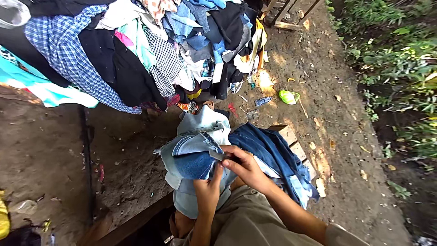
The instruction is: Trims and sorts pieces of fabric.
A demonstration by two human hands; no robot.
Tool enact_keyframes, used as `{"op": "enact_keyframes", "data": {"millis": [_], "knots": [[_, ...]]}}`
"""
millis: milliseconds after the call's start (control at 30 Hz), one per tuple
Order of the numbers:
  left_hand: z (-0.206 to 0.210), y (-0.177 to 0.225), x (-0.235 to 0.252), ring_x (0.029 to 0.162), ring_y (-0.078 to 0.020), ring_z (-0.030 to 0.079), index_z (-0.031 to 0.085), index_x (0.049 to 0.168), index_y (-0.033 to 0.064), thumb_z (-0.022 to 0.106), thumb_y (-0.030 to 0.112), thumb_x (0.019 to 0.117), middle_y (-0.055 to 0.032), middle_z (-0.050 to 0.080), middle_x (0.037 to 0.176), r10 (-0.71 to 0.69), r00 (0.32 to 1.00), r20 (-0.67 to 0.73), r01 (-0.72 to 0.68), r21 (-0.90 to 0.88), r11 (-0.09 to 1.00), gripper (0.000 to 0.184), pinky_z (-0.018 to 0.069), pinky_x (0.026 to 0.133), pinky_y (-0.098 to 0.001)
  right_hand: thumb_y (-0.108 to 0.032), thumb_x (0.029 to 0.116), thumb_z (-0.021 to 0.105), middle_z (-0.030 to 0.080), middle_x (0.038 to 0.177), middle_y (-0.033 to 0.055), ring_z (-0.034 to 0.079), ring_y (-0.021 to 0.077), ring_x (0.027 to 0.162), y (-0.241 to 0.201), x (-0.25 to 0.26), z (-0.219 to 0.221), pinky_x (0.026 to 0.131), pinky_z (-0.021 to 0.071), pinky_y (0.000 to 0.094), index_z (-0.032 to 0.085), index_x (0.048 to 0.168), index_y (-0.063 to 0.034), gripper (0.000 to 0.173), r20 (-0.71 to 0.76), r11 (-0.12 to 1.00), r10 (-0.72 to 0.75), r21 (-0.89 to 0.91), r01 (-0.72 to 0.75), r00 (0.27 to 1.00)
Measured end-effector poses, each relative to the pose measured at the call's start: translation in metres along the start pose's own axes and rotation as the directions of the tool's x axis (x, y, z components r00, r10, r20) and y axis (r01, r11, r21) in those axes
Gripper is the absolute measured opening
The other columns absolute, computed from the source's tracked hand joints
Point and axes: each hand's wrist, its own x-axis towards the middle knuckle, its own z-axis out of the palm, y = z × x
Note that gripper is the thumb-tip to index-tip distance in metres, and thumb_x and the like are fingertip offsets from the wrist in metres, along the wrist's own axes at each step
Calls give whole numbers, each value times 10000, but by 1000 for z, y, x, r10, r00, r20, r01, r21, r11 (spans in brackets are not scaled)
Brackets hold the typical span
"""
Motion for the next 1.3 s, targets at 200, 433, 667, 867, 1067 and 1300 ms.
{"op": "enact_keyframes", "data": {"millis": [200, 433, 667, 867, 1067, 1300], "knots": [[-3, 2, 2, 965, -69, 710, 610, 1153, -17, 709, -88, 809, 6, 745, 996, -99, 995, -19, 95, -150, 984, 365, 592, 913, -275, -350, 1021, 550, 593, 751, -58, 498, -2, 522, -11, 14, -6, 453, 399, 142, 608, 1095, -189, 186, 307, 549, 426, 660, -513, 851], [-3, 9, 2, 968, -42, 700, 571, 1164, -30, 735, -94, 747, 17, 732, 997, -233, 970, -69, 218, -180, 959, 452, 591, 901, -254, -365, 1033, 533, 554, 797, -140, 440, -76, 628, -13, -14, -13, 554, 367, 121, 577, 1391, -43, 484, 57, 970, 209, 116, -214, 976], [-10, 11, -3, 930, -24, 709, 629, 1124, -11, 732, -86, 770, 47, 747, 971, -107, 992, 63, 111, -61, 992, 377, 599, 883, -240, -338, 1020, 614, 694, 963, 73, 624, 51, 772, 0, -13, -5, 711, 546, 227, 670, 1296, -49, 404, -16, 922, -83, -381, 71, 996], [-10, 11, -1, 950, -36, 708, 631, 1128, 15, 734, -89, 764, 49, 746, 979, -172, 984, 51, 178, -136, 975, 392, 596, 888, -255, -306, 1027, 565, 617, 777, -99, 484, -41, 555, -16, 2, -11, 485, 392, 124, 663, 1230, -134, 284, 165, 777, 369, 486, -400, 915], [-2, 19, 3, 982, -15, 687, 527, 1191, -35, 690, -85, 798, 32, 715, 1008, -244, 964, -105, 223, -178, 958, 429, 578, 910, -226, -302, 1057, 460, 534, 796, -143, 421, -66, 601, -18, 0, -25, 535, 350, 118, 527, 1425, -36, 459, 16, 941, 286, 184, -284, 958], [-2, 17, 5, 1014, -71, 695, 552, 1214, -48, 703, -136, 773, -25, 727, 1046, -273, 958, -84, 250, -218, 943, 474, 585, 935, -272, -369, 1066, 508, 663, 939, 64, 555, 19, 742, -2, -17, -13, 709, 499, 193, 562, 1436, -29, 505, 109, 953, -10, -299, 43, 994]]}}
